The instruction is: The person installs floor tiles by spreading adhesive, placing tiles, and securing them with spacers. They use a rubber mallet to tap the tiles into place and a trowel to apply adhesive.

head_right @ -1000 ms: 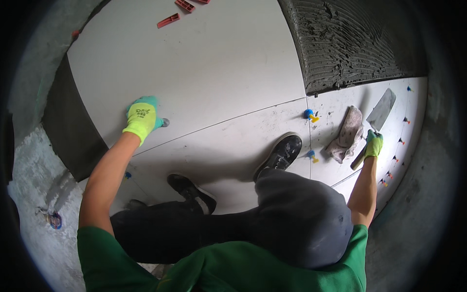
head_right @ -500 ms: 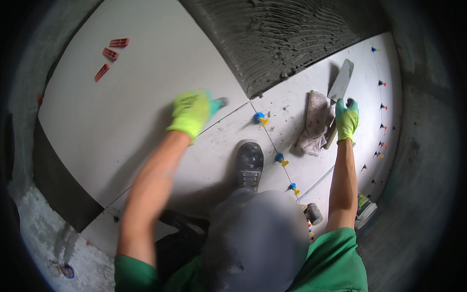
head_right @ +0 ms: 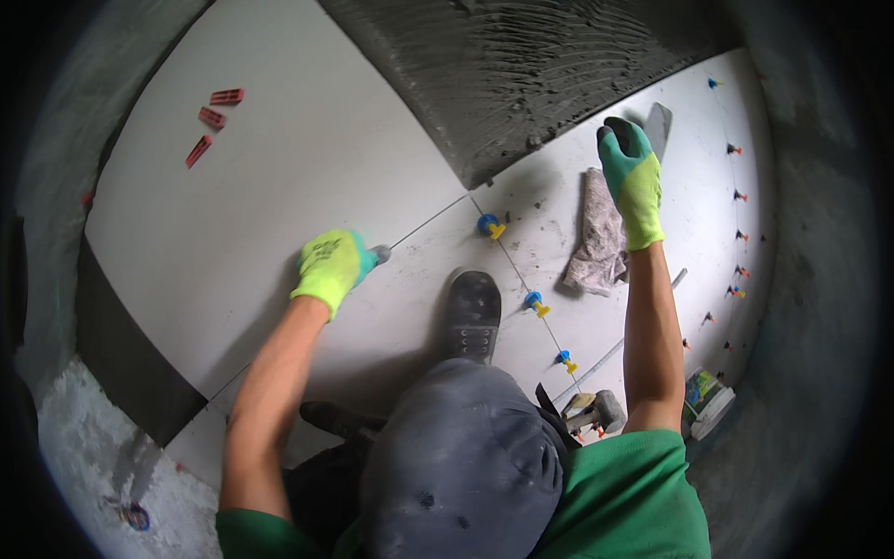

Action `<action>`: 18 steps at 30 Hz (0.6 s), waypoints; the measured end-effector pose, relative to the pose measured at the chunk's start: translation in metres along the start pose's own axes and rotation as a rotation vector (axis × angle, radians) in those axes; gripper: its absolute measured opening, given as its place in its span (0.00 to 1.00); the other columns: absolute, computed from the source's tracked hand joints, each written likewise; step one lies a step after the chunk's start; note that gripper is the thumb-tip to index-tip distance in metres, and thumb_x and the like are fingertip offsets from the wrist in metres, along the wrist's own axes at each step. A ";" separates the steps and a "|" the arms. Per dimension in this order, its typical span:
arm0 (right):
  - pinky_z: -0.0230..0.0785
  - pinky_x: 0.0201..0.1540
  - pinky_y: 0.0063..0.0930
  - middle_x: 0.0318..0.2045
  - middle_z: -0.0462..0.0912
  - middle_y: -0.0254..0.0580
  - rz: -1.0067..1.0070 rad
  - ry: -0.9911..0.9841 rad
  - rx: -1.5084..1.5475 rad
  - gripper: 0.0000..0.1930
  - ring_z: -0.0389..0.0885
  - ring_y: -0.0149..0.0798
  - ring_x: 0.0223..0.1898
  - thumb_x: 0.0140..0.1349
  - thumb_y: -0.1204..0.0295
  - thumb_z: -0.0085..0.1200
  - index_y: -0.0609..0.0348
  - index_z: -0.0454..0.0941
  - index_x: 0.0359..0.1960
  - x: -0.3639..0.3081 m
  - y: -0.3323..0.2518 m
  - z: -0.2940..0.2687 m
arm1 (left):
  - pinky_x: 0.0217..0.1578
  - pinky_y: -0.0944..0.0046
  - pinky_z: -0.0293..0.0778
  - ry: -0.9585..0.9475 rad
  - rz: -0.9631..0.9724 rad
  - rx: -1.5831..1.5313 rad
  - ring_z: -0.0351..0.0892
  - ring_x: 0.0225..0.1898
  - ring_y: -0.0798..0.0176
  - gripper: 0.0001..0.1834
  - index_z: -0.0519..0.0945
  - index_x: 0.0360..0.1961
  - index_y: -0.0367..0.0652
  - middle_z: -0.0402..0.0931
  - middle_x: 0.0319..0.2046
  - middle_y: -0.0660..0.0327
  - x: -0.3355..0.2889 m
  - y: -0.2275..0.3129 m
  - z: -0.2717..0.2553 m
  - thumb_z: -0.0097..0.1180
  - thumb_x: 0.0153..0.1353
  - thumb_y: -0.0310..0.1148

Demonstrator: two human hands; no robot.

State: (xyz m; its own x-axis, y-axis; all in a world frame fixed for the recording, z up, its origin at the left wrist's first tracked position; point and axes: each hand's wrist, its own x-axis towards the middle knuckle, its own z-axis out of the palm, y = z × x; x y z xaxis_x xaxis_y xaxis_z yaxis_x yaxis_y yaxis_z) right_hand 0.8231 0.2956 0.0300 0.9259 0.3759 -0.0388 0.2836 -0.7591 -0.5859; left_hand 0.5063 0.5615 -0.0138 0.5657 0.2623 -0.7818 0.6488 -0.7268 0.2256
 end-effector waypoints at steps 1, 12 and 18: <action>0.74 0.49 0.28 0.44 0.88 0.44 -0.018 -0.030 0.019 0.16 0.85 0.35 0.44 0.69 0.64 0.56 0.60 0.83 0.52 -0.001 0.000 0.002 | 0.38 0.44 0.77 -0.040 -0.022 0.001 0.83 0.35 0.38 0.33 0.87 0.34 0.41 0.83 0.31 0.44 -0.012 -0.020 0.001 0.55 0.61 0.65; 0.69 0.41 0.18 0.40 0.85 0.30 -0.158 -0.283 0.185 0.17 0.77 0.22 0.37 0.73 0.65 0.53 0.62 0.81 0.57 0.011 -0.025 0.036 | 0.35 0.48 0.80 -0.232 -0.311 0.635 0.88 0.39 0.49 0.14 0.90 0.39 0.48 0.88 0.36 0.55 -0.155 -0.245 0.080 0.56 0.62 0.40; 0.72 0.53 0.24 0.47 0.85 0.41 -0.152 -0.488 0.356 0.19 0.80 0.30 0.46 0.71 0.75 0.44 0.65 0.79 0.59 0.005 -0.072 0.083 | 0.39 0.47 0.80 -0.024 -0.652 0.289 0.86 0.43 0.46 0.13 0.89 0.40 0.46 0.87 0.40 0.55 -0.261 -0.307 0.079 0.56 0.57 0.33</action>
State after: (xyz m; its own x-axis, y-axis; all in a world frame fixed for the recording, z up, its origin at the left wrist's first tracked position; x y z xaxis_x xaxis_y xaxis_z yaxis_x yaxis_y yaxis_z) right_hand 0.7863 0.3956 0.0050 0.6368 0.7294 -0.2501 0.2251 -0.4861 -0.8444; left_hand 0.1194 0.6656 0.0749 0.0951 0.6889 -0.7186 0.6884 -0.5669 -0.4525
